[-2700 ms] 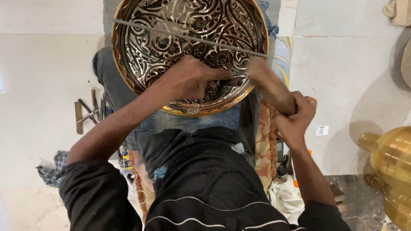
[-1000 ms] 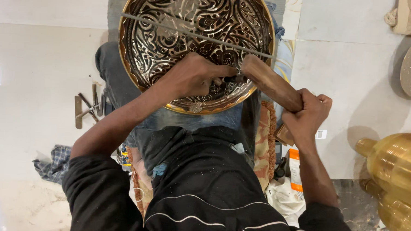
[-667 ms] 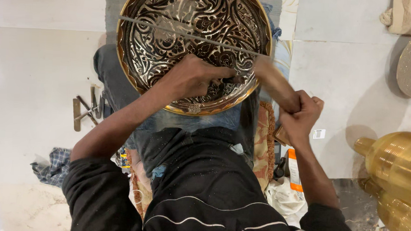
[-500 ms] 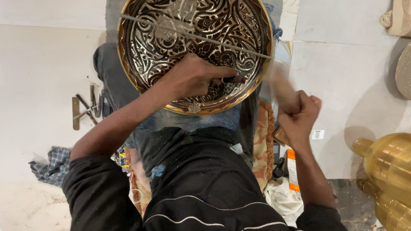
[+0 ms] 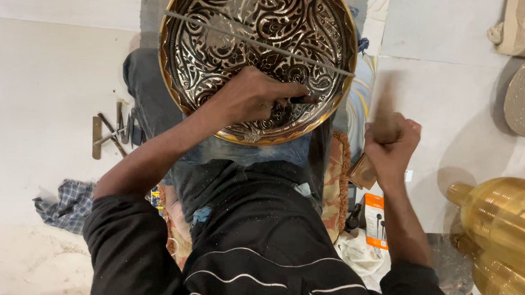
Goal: The person sits cross-legged on the floor and uses a hammer and chisel to engrave intricate patterns into a large brass plate resting on their lap. They repeatedly strike the chisel to create detailed designs across the plate's surface.
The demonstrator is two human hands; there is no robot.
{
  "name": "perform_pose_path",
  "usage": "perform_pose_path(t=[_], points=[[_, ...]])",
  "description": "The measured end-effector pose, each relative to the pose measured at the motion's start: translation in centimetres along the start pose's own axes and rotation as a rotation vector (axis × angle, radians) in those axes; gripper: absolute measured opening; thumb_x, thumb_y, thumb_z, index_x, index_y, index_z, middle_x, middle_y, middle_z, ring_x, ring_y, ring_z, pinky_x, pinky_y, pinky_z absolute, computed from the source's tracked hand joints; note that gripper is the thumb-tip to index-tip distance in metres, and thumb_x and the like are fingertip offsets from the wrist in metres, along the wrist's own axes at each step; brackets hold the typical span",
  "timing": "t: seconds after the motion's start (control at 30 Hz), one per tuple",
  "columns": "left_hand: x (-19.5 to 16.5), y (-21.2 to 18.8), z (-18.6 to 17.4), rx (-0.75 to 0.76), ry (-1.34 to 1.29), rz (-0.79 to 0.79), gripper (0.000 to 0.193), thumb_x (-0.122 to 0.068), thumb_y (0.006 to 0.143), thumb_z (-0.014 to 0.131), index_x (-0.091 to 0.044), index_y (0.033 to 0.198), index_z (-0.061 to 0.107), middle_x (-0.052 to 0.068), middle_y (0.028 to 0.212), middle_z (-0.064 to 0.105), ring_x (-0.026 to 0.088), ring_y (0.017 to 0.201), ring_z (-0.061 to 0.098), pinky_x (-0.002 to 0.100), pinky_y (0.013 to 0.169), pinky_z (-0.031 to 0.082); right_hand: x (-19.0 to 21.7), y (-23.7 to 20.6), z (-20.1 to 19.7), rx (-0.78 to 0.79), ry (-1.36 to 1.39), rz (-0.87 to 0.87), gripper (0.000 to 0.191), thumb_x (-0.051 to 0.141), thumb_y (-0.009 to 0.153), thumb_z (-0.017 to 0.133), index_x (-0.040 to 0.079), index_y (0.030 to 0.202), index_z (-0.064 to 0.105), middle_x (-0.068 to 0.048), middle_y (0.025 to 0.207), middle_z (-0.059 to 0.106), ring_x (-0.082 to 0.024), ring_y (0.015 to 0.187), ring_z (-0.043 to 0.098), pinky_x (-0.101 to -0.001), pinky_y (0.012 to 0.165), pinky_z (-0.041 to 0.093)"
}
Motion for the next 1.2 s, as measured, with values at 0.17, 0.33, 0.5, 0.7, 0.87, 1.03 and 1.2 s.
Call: perform_pose_path(t=[0.17, 0.33, 0.5, 0.7, 0.87, 1.03, 1.2], points=[[0.4, -0.4, 0.0, -0.014, -0.024, 0.009, 0.071, 0.012, 0.066, 0.062, -0.018, 0.130, 0.069, 0.006, 0.088, 0.078, 0.024, 0.073, 0.077, 0.036, 0.061, 0.061, 1.7, 0.2, 0.5, 0.006, 0.437, 0.130, 0.019, 0.009, 0.079, 0.080, 0.008, 0.082, 0.061, -0.001, 0.074, 0.059, -0.011, 0.066, 0.053, -0.0357, 0.067, 0.040], [0.1, -0.8, -0.3, -0.020, 0.041, 0.026, 0.064, 0.007, 0.071, 0.067, -0.020, 0.129, 0.069, 0.008, 0.083, 0.077, 0.026, 0.070, 0.075, 0.039, 0.059, 0.058, 3.3, 0.4, -0.3, 0.130, -0.200, -0.128, 0.023, 0.008, 0.070, 0.078, 0.008, 0.075, 0.056, -0.004, 0.063, 0.049, -0.025, 0.061, 0.042, -0.0385, 0.072, 0.035], [0.0, -1.1, -0.6, -0.003, 0.048, -0.033, 0.069, 0.009, 0.071, 0.065, -0.021, 0.132, 0.068, 0.008, 0.081, 0.077, 0.025, 0.065, 0.074, 0.038, 0.060, 0.059, 4.0, 0.2, 0.1, 0.077, -0.339, -0.439, 0.027, 0.000, 0.061, 0.075, 0.002, 0.074, 0.051, -0.010, 0.064, 0.046, -0.030, 0.066, 0.039, -0.0385, 0.071, 0.033], [0.3, -1.6, -0.6, -0.031, 0.039, -0.040, 0.070, 0.010, 0.070, 0.063, -0.017, 0.134, 0.067, 0.008, 0.087, 0.079, 0.023, 0.068, 0.075, 0.037, 0.056, 0.058, 3.7, 0.5, 0.3, 0.142, -0.190, -0.313, 0.023, 0.003, 0.074, 0.075, 0.006, 0.080, 0.053, -0.007, 0.070, 0.053, -0.026, 0.069, 0.043, -0.0381, 0.080, 0.038], [0.6, -2.4, -0.4, -0.036, 0.086, -0.008, 0.072, 0.010, 0.068, 0.066, -0.017, 0.135, 0.068, 0.009, 0.083, 0.078, 0.024, 0.063, 0.072, 0.038, 0.054, 0.056, 4.9, 0.2, 1.0, 0.100, -0.063, -0.324, 0.018, 0.006, 0.087, 0.078, 0.005, 0.094, 0.061, -0.008, 0.079, 0.060, -0.025, 0.076, 0.050, -0.0382, 0.091, 0.039], [0.8, -3.3, -0.7, -0.063, 0.019, -0.006, 0.074, 0.010, 0.070, 0.063, -0.019, 0.138, 0.065, 0.007, 0.085, 0.078, 0.020, 0.063, 0.073, 0.034, 0.053, 0.056, 6.4, 0.3, 2.3, 0.170, -0.007, -0.118, 0.010, 0.007, 0.080, 0.075, 0.009, 0.081, 0.065, -0.006, 0.070, 0.059, -0.025, 0.067, 0.049, -0.0406, 0.076, 0.037], [0.7, -3.8, -1.1, -0.077, 0.079, -0.001, 0.071, 0.009, 0.069, 0.065, -0.017, 0.136, 0.065, 0.007, 0.075, 0.074, 0.022, 0.058, 0.069, 0.036, 0.053, 0.055, 8.8, 0.2, 2.7, 0.173, -0.395, -0.375, 0.020, 0.002, 0.070, 0.075, 0.005, 0.081, 0.060, -0.006, 0.067, 0.059, -0.024, 0.064, 0.050, -0.0407, 0.077, 0.034]])
Point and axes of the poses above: each hand's wrist, its own y-axis towards the middle knuckle, its own z-axis out of the palm, x = y × z, the point moved 3 cm from there along y, towards the middle knuckle
